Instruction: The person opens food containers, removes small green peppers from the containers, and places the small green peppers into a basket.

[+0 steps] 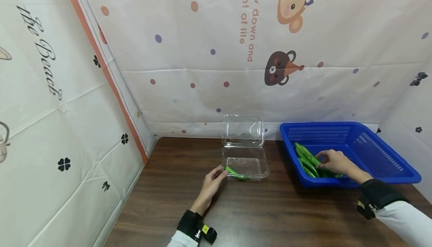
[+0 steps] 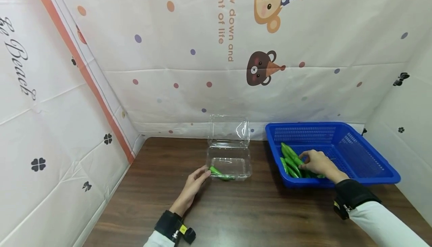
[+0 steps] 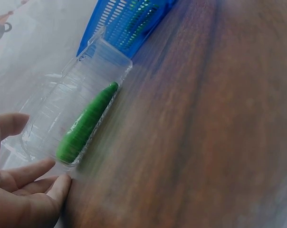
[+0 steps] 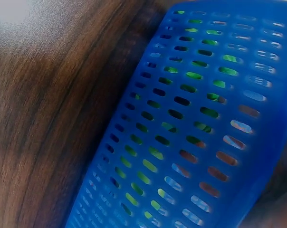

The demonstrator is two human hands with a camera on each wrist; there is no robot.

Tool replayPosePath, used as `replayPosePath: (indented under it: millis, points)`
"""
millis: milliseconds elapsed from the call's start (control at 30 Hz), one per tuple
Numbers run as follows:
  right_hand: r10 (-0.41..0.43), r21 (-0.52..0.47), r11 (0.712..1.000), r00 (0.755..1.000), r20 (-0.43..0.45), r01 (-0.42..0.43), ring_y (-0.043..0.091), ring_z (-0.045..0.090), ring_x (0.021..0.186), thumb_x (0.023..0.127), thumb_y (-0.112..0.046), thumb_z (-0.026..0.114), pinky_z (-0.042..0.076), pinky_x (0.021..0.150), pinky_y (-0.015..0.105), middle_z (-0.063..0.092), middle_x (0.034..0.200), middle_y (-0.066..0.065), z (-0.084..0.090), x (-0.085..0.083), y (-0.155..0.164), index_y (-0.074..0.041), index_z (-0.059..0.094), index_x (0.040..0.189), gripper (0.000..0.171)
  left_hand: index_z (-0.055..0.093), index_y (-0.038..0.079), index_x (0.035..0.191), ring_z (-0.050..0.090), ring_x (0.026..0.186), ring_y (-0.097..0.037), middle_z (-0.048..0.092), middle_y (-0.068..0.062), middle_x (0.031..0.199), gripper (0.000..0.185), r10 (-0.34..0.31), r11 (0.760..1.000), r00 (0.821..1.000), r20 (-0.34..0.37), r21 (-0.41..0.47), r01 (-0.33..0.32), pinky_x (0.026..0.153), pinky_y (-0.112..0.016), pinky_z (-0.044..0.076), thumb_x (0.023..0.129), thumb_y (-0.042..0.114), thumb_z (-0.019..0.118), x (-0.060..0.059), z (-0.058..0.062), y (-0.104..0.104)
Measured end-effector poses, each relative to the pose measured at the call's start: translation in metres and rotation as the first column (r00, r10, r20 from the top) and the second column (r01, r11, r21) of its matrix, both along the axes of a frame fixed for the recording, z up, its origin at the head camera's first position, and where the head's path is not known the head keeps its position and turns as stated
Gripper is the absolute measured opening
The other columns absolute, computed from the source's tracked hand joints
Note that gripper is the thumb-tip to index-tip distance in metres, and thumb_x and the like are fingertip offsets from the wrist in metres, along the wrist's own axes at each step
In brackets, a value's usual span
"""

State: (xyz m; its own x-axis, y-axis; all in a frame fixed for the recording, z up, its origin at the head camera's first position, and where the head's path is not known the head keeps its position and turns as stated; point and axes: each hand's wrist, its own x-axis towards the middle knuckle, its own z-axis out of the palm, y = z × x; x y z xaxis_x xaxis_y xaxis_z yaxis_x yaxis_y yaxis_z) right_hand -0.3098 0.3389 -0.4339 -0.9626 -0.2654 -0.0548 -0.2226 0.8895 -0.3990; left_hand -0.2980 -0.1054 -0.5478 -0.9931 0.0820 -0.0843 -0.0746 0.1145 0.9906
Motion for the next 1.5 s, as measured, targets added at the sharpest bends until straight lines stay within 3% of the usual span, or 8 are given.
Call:
replayPosePath:
  millis: [267,567,900,1000,1100,1333,1500]
  points:
    - [0.023,0.022,0.999,0.999,0.035,-0.024,0.020,0.068,0.071,0.088,-0.010,0.077,0.057,0.060,0.040,0.074,0.083,0.013,-0.002,-0.001,-0.002,0.015,0.067,0.113,0.037,0.057,0.006,0.145,0.044,0.146,-0.037,0.051,-0.015,0.155,0.056,0.008,1.000,1.000,0.005,-0.001,-0.008,0.118,-0.056,0.040,0.101,0.040,0.065,0.001,-0.001,0.000]
    - [0.008,0.046,0.999,0.995,0.102,-0.013,0.035,0.071,0.083,0.085,-0.015,0.082,0.060,0.068,0.050,0.075,0.091,0.021,-0.004,-0.001,-0.006,0.015,0.065,0.116,0.046,0.057,0.007,0.145,0.041,0.148,-0.037,0.046,-0.013,0.159,0.055,-0.013,1.000,1.000,-0.002,0.006,0.013,0.118,-0.057,0.039,0.101,0.040,0.064,0.001,-0.001,0.000]
    - [0.016,-0.003,1.000,0.998,0.053,-0.016,0.029,0.072,0.076,0.088,-0.008,0.077,0.059,0.062,0.043,0.076,0.086,0.017,0.005,0.000,-0.006,0.015,0.066,0.115,0.037,0.059,0.007,0.143,0.042,0.147,-0.036,0.047,-0.013,0.159,0.055,-0.002,1.000,1.000,-0.005,0.006,0.002,0.118,-0.056,0.040,0.100,0.040,0.065,0.000,-0.001,0.001]
    - [-0.016,-0.007,1.000,1.000,-0.004,0.016,0.027,0.071,0.075,0.091,-0.009,0.074,0.058,0.061,0.041,0.076,0.087,0.018,0.011,0.000,-0.011,0.016,0.064,0.119,0.039,0.058,0.007,0.144,0.041,0.148,-0.037,0.046,-0.013,0.159,0.055,-0.008,1.000,1.000,-0.007,0.004,0.008,0.118,-0.057,0.039,0.101,0.040,0.064,0.001,-0.001,0.000]
    - [-0.053,-0.014,0.999,0.992,-0.115,0.052,0.026,0.070,0.071,0.094,-0.016,0.074,0.055,0.056,0.039,0.074,0.092,0.024,0.017,0.001,-0.021,0.014,0.061,0.124,0.045,0.058,0.008,0.144,0.041,0.148,-0.037,0.046,-0.012,0.160,0.055,-0.009,1.000,1.000,-0.004,0.005,0.009,0.118,-0.057,0.039,0.100,0.041,0.064,0.002,-0.001,-0.001]
    - [-0.092,-0.065,0.995,0.924,-0.371,0.073,0.038,0.071,0.084,0.096,-0.022,0.073,0.059,0.062,0.046,0.069,0.109,0.033,0.034,0.007,-0.055,0.007,0.063,0.129,0.045,0.058,0.008,0.145,0.041,0.148,-0.037,0.046,-0.012,0.159,0.057,-0.019,1.000,1.000,-0.008,0.001,0.019,0.118,-0.057,0.039,0.100,0.044,0.064,0.003,0.000,-0.001]
    - [-0.084,-0.081,0.995,0.887,-0.453,0.053,0.040,0.070,0.086,0.095,-0.017,0.073,0.059,0.063,0.048,0.069,0.110,0.030,0.043,0.009,-0.072,0.004,0.064,0.129,0.041,0.056,0.008,0.146,0.041,0.148,-0.037,0.047,-0.013,0.159,0.058,-0.024,1.000,1.000,-0.006,0.013,0.024,0.118,-0.058,0.039,0.100,0.043,0.064,0.004,0.000,-0.002]
